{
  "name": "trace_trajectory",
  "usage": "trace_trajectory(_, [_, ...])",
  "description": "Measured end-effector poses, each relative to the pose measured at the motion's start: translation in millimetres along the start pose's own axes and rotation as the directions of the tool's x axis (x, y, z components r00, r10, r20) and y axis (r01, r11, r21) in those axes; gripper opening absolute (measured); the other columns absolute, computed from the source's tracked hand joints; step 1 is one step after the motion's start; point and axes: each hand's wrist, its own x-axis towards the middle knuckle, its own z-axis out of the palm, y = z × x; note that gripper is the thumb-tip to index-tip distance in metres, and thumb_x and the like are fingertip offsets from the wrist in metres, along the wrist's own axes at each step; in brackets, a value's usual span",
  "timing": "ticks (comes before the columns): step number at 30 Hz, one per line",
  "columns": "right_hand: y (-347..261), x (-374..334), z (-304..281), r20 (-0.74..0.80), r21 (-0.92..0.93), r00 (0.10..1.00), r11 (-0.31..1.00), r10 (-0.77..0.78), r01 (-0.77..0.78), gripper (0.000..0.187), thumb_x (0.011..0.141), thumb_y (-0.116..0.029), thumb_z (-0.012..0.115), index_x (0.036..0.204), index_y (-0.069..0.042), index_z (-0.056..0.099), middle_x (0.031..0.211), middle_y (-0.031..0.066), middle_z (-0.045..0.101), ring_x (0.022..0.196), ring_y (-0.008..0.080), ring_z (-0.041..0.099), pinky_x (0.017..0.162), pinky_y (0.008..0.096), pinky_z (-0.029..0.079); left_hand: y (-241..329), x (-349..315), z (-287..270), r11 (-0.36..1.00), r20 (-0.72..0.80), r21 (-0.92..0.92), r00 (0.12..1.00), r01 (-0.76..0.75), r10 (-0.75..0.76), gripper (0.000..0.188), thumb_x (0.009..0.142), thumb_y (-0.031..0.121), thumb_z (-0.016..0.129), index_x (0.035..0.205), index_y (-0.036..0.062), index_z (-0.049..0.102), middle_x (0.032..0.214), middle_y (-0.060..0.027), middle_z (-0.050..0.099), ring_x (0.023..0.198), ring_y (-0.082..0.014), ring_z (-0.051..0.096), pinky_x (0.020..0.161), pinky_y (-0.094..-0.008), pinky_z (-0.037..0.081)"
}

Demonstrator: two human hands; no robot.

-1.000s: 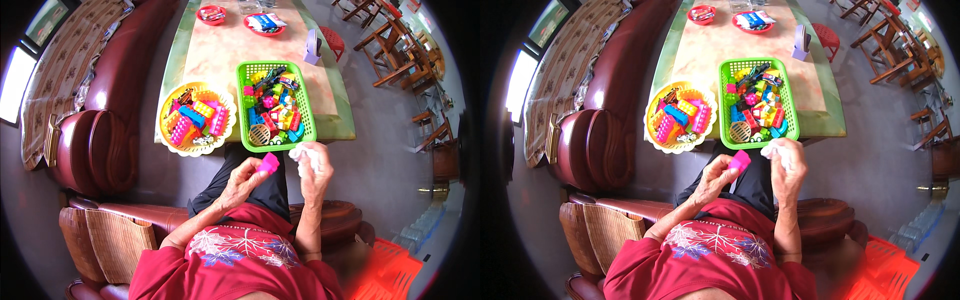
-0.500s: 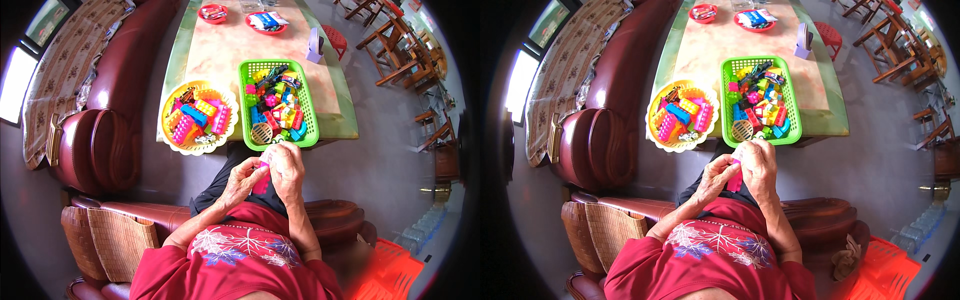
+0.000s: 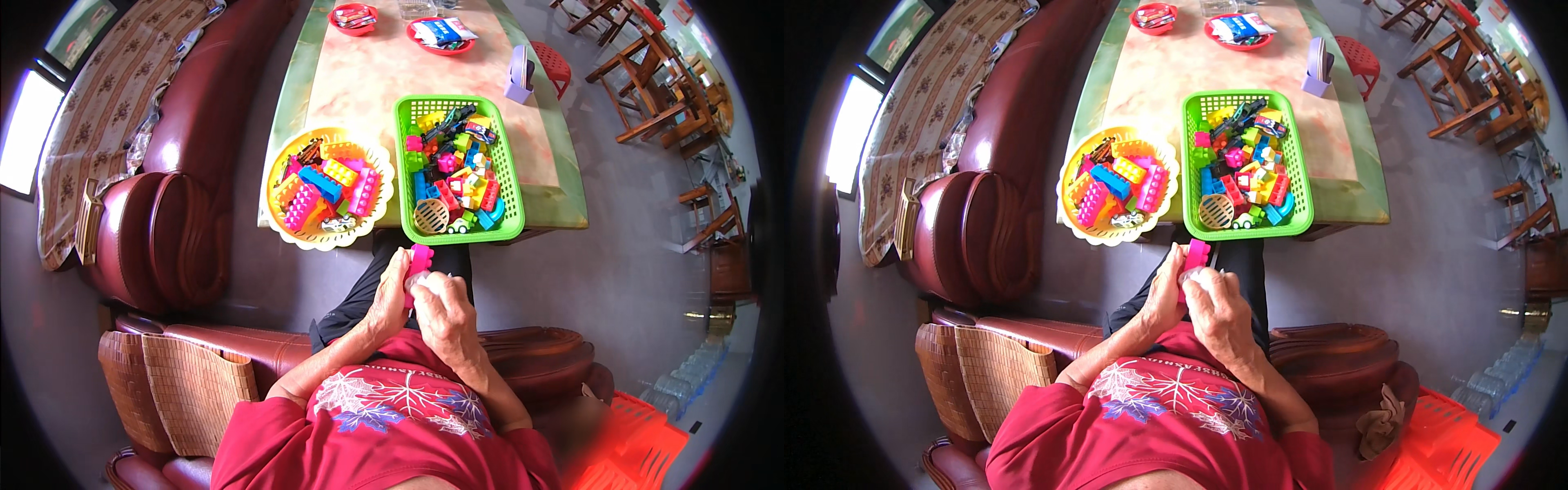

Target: The person sits and wipes colorful plastic building blocks with a white cloth. They pick up individual blocks from a green basket, wipe them thoroughly, and place them into a yellow bowl. The process is repeated for multiple blocks of various colors.

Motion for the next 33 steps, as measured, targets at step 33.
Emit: trace_trajectory(33, [25.6,28.7,2.5,-0.133,0.289,0.967,0.942,0.219,-0.173,0.029,0.076,0.008,0.067,0.104,0.0,0.061,0.098,0.0113,0.056,0.085,0.0239,0.062,0.071,0.0325,0.053,12.9,-3.6,7.0,0.998,0.155,-0.062,0.988,0.011,-0.001,0.026,0.094,0.04,0.055,0.103,0.0167,0.049,0.076,0.0006,0.053,0.062,-0.0085,0.051,0.048,-0.0258,0.044])
